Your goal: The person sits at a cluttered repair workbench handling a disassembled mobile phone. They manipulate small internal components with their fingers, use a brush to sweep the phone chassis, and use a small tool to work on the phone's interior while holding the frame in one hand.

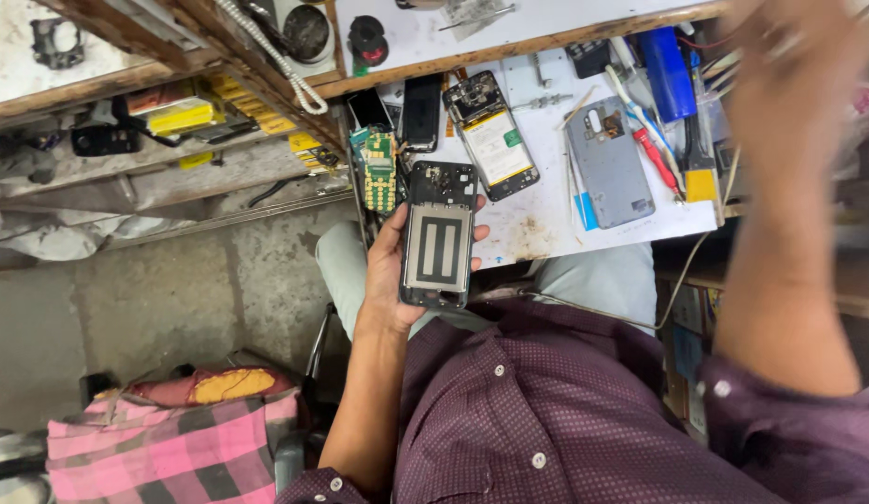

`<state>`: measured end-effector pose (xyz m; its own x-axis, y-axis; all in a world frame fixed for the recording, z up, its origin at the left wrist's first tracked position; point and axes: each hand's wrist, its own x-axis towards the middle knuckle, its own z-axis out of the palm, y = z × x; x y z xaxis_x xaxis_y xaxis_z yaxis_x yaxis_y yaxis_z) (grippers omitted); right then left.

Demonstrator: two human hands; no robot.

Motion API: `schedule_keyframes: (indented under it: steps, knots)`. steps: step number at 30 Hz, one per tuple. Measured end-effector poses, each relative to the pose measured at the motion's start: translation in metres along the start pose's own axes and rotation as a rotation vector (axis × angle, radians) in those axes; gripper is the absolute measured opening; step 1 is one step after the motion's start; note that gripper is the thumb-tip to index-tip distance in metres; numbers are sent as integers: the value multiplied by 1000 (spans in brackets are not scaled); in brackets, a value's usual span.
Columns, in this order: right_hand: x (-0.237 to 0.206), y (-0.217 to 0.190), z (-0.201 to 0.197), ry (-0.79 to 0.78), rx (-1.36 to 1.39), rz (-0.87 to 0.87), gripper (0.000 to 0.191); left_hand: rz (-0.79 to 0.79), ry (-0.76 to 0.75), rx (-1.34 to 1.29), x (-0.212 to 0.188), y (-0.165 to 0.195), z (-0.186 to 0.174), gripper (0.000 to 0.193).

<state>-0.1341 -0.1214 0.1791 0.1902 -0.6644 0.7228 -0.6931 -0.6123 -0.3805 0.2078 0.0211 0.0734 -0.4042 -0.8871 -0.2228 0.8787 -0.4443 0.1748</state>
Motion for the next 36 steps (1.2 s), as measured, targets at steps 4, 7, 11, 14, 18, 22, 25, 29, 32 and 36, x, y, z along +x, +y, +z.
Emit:
schedule_keyframes:
  steps: [4,7,11,14,18,22,25,29,32,36]
  knots:
    - [-77,-20,42,-210,-61,303,25,-31,0,-30,7,2,-8,67]
    - [-110,-19,60,-212,-95,362,21,-37,-6,-27,11,2,-12,67]
    - [-109,-17,60,-198,-256,221,23,-45,-11,-8,16,-4,-12,67]
    - [-93,-13,64,-233,-171,127,18,-45,-12,-11,13,-9,-9,66]
    - [-65,12,82,-350,-131,-70,18,-27,-16,18,7,-14,-5,66]
    - [-58,28,87,-496,-140,-140,22,-3,-19,33,-1,-16,-4,67]
    - [-61,30,91,-511,-138,-160,20,-3,-20,28,-4,-15,-7,66]
    - [-59,24,96,-441,-132,-219,21,-19,-22,23,-3,-16,-9,66]
    - [-52,13,92,-358,-167,-256,19,-23,-8,40,-3,-15,-9,67]
    - [-33,-4,68,-346,7,-127,22,-29,1,43,2,-14,-4,67]
